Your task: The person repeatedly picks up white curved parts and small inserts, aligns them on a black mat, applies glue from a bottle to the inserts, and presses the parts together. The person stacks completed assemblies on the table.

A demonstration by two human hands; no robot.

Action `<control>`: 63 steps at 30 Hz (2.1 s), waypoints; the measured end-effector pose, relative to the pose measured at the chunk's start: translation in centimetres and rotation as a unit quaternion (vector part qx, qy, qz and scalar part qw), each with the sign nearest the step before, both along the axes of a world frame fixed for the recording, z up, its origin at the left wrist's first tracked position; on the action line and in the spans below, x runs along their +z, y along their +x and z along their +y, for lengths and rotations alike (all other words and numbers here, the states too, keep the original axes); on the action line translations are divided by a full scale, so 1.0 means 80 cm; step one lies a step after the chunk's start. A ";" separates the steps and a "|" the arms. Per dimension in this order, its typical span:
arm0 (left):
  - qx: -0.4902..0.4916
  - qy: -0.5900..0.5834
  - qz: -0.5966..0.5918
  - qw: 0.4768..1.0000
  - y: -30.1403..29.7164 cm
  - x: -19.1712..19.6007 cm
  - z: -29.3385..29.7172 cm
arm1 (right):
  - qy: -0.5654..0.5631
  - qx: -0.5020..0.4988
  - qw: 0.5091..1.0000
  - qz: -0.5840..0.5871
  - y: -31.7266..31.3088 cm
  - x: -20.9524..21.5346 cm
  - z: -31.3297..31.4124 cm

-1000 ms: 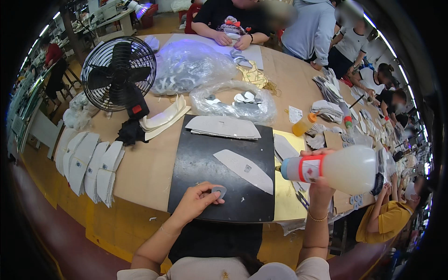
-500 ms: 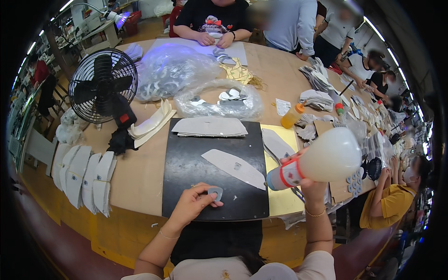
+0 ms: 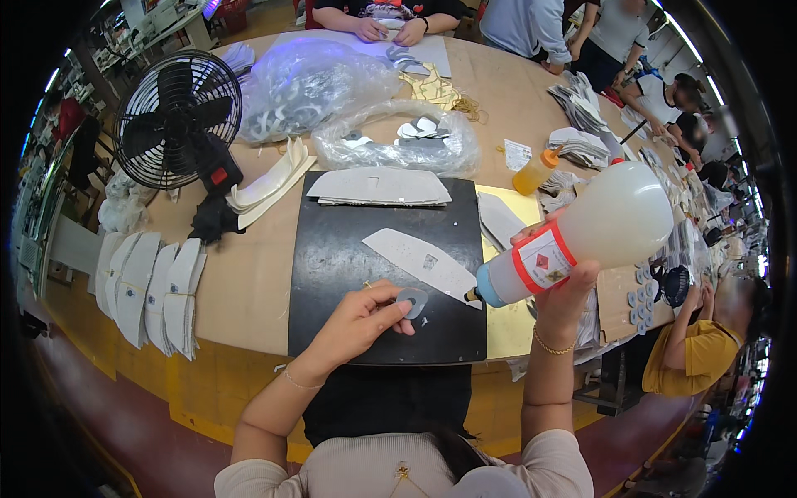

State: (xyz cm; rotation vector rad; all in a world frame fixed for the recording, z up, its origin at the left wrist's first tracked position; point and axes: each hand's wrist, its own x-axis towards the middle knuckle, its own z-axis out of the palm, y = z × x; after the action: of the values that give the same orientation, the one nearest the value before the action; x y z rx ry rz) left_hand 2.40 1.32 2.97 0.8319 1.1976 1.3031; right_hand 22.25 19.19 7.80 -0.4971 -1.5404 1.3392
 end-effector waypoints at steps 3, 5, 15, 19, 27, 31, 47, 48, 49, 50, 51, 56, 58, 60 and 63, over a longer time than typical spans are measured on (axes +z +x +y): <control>0.007 -0.018 -0.026 0.999 -0.001 0.002 0.001 | 0.001 -0.016 1.000 0.025 -0.006 -0.001 0.002; -0.002 -0.031 -0.029 0.999 -0.005 0.009 0.006 | -0.028 -0.033 0.997 0.067 -0.010 -0.001 0.012; -0.059 -0.063 -0.038 0.996 -0.009 0.047 0.035 | -0.153 -0.011 0.968 0.201 -0.034 0.012 0.031; -0.070 -0.062 -0.036 0.995 -0.008 0.060 0.039 | -0.162 -0.024 0.965 0.203 -0.039 0.014 0.031; -0.100 -0.053 -0.061 0.992 -0.006 0.069 0.042 | -0.158 -0.026 0.966 0.204 -0.040 0.013 0.034; -0.108 -0.050 -0.051 0.992 -0.006 0.076 0.043 | -0.150 -0.018 0.969 0.194 -0.038 0.012 0.035; -0.109 -0.065 -0.044 0.991 -0.007 0.080 0.046 | -0.117 -0.031 0.977 0.176 -0.040 0.018 0.029; -0.109 -0.066 -0.047 0.991 -0.007 0.080 0.047 | -0.114 -0.030 0.978 0.172 -0.039 0.018 0.029; -0.109 -0.066 -0.049 0.991 -0.007 0.080 0.047 | -0.112 -0.029 0.979 0.169 -0.038 0.019 0.029; -0.109 -0.066 -0.046 0.991 -0.007 0.079 0.047 | -0.110 -0.027 0.980 0.166 -0.037 0.019 0.029; -0.108 -0.067 -0.042 0.991 -0.007 0.079 0.047 | -0.108 -0.031 0.980 0.163 -0.037 0.019 0.029; -0.106 -0.076 -0.037 0.991 -0.007 0.081 0.048 | -0.097 -0.057 0.982 0.155 -0.037 0.022 0.024; -0.105 -0.080 -0.042 0.990 -0.007 0.081 0.049 | -0.050 -0.054 0.992 0.101 -0.031 0.020 0.023; -0.106 -0.086 -0.050 0.989 -0.008 0.081 0.050 | -0.021 -0.061 0.995 0.070 -0.025 0.017 0.022; -0.097 -0.089 -0.084 0.988 -0.009 0.075 0.050 | 0.023 -0.110 0.993 0.045 -0.018 0.010 0.023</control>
State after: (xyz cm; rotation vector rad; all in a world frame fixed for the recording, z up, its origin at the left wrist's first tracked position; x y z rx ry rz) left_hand 1.66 5.30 8.93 0.6772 1.0538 1.0683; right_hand 20.82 21.00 8.57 -0.5535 -1.3953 1.1399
